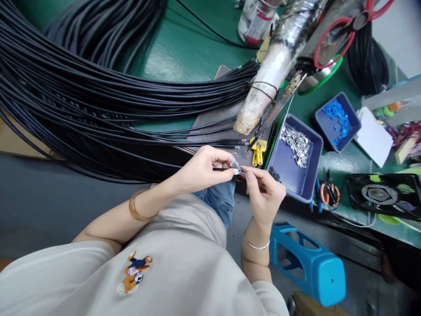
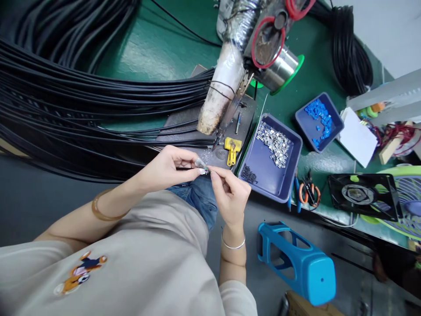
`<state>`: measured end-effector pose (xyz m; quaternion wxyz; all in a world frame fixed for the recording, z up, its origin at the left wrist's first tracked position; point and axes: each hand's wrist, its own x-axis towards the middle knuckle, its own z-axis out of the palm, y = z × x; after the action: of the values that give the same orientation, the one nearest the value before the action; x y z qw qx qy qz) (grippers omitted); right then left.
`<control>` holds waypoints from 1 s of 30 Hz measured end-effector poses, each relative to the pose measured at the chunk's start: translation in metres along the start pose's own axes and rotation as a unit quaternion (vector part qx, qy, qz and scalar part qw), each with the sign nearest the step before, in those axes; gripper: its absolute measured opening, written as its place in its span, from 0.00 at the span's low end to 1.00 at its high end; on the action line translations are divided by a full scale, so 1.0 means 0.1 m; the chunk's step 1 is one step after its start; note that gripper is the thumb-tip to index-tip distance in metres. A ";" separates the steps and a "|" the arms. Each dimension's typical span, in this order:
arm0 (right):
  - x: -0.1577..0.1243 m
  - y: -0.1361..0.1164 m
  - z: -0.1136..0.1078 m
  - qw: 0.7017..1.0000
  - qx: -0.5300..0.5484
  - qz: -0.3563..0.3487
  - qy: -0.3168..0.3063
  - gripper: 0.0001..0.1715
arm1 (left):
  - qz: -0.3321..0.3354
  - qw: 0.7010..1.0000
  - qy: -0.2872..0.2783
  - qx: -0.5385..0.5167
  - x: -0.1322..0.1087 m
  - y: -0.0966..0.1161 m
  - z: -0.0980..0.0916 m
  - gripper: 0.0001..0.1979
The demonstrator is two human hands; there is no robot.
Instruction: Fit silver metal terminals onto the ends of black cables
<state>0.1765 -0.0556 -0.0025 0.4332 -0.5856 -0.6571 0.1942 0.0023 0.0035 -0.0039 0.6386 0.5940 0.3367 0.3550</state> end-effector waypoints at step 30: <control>0.07 0.10 -0.07 0.985 -0.112 -0.128 0.013 0.06 | 0.004 1.000 0.003 -0.013 -0.06 0.02 0.02 0.06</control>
<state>0.1880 -0.0487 -0.0040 0.3944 -0.5442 -0.7385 0.0545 0.0007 -0.0025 -0.0016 0.6439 0.5856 0.3317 0.3640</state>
